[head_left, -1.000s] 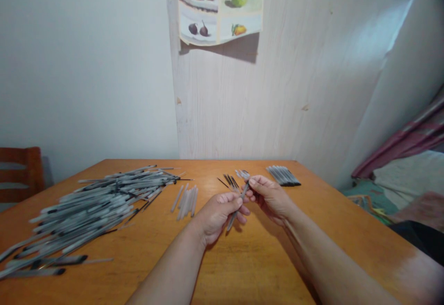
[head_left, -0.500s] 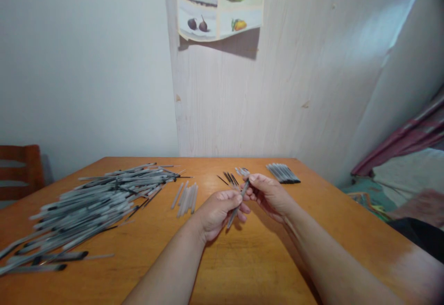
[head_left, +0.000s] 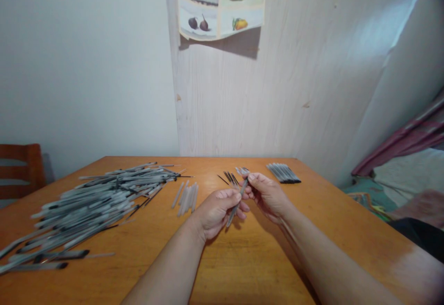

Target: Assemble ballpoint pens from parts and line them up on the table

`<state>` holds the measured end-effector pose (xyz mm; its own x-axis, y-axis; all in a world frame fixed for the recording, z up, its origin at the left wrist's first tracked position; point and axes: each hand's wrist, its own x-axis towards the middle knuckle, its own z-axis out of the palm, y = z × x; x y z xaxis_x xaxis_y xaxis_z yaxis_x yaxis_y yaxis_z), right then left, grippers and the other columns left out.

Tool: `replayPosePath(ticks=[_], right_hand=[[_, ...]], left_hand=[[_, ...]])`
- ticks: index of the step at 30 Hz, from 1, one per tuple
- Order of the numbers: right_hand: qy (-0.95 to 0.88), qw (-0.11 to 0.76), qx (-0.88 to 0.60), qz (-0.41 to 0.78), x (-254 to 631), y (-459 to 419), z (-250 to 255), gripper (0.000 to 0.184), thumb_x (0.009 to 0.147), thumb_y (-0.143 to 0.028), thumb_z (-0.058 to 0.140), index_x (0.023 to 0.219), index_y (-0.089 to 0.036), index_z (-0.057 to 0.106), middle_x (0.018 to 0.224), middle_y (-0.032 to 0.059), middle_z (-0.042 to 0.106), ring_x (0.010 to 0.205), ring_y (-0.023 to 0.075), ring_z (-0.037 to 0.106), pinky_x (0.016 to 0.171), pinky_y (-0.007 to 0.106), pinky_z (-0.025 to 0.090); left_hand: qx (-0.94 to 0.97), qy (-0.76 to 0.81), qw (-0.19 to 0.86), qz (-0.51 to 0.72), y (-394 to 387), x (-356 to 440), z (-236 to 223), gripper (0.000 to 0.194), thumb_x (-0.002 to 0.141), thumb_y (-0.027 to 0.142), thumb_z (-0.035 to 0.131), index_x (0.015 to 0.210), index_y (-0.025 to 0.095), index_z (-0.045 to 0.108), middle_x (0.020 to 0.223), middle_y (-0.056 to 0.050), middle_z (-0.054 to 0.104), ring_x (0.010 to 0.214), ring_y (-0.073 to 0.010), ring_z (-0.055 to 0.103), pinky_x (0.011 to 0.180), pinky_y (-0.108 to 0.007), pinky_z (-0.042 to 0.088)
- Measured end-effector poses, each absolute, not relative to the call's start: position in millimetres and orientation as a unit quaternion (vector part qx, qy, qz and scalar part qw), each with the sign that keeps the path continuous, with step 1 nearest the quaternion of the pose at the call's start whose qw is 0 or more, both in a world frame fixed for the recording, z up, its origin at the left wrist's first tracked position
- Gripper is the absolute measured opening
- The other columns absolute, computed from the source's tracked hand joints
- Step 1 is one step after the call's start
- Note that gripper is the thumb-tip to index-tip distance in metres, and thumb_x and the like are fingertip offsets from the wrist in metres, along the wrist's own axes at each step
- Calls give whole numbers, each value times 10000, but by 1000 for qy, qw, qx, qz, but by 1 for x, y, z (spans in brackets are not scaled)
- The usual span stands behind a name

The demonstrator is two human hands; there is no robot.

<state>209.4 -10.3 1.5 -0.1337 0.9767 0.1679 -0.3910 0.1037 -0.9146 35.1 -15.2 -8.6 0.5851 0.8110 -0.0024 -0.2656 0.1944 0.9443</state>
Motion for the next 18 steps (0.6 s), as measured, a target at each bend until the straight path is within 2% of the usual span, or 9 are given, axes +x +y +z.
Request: replayPosePath(ticks=[10, 18], right_hand=[[-466, 584, -320, 583, 208, -10, 1, 310, 768, -447, 764, 884, -171, 684, 705, 8, 651, 571, 80, 552, 518, 194, 382], [-475, 603, -328, 550, 204, -11, 1, 315, 759, -446, 768, 724, -170, 621, 683, 10, 629, 550, 86, 511, 472, 217, 299]], left_hand=[[522, 268, 717, 376, -16, 36, -8, 363, 797, 407, 697, 1004, 110, 671, 794, -84, 686, 619, -126, 609, 649, -244, 433], [550, 279, 693, 374, -13, 36, -13, 373, 809, 429, 682, 1009, 116, 661, 821, -74, 680, 644, -131, 615, 662, -252, 431]])
